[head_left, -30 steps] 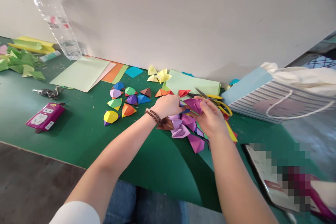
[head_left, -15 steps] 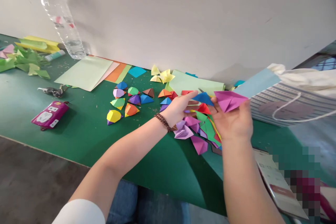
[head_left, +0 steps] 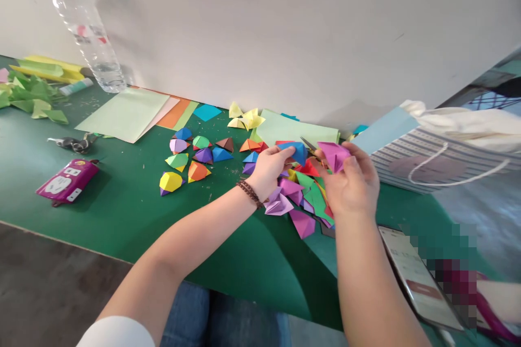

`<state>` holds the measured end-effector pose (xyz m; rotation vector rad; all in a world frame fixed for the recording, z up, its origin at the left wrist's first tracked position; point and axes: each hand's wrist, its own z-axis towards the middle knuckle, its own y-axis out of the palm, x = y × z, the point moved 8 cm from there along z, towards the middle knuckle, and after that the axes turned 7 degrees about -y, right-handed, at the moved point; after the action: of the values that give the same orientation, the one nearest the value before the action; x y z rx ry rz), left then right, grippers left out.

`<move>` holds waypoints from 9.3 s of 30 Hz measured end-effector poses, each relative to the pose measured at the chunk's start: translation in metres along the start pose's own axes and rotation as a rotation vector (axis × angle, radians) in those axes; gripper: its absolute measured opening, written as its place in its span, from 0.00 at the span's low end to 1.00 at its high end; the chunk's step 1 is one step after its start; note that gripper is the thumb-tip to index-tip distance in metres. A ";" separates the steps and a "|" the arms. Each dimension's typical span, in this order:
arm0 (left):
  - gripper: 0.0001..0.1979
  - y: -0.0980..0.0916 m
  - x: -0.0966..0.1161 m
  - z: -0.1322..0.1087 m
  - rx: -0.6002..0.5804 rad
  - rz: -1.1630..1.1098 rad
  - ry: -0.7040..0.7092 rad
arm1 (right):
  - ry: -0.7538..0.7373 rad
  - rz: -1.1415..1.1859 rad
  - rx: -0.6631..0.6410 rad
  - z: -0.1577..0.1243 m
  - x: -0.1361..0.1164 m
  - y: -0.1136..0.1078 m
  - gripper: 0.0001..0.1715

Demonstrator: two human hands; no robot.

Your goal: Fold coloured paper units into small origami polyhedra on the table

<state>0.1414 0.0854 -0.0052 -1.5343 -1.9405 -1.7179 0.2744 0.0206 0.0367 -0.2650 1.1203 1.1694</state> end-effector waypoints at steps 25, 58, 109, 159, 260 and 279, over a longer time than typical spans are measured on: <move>0.11 0.019 -0.008 -0.001 -0.215 0.044 0.009 | -0.189 -0.366 -0.139 -0.003 -0.001 0.002 0.27; 0.15 0.021 0.001 -0.005 -0.457 0.190 0.039 | -0.689 -0.936 -0.244 -0.024 -0.035 0.036 0.15; 0.15 0.013 0.006 -0.005 -0.508 0.075 0.031 | -0.021 -0.174 -0.015 -0.013 0.009 0.010 0.23; 0.17 -0.055 -0.015 -0.076 -0.831 0.097 -0.267 | -0.459 -1.244 -1.233 -0.047 0.098 0.214 0.19; 0.24 -0.044 0.029 -0.101 -0.101 1.004 0.869 | -0.744 -0.908 -0.575 -0.096 -0.039 0.081 0.16; 0.12 -0.058 0.009 -0.077 -0.057 0.877 0.495 | -0.578 -0.929 -0.622 -0.090 -0.023 0.075 0.07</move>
<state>0.0562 0.0390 -0.0115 -1.4494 -0.7925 -1.5171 0.1625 -0.0220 0.0393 -0.7713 0.0348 0.6305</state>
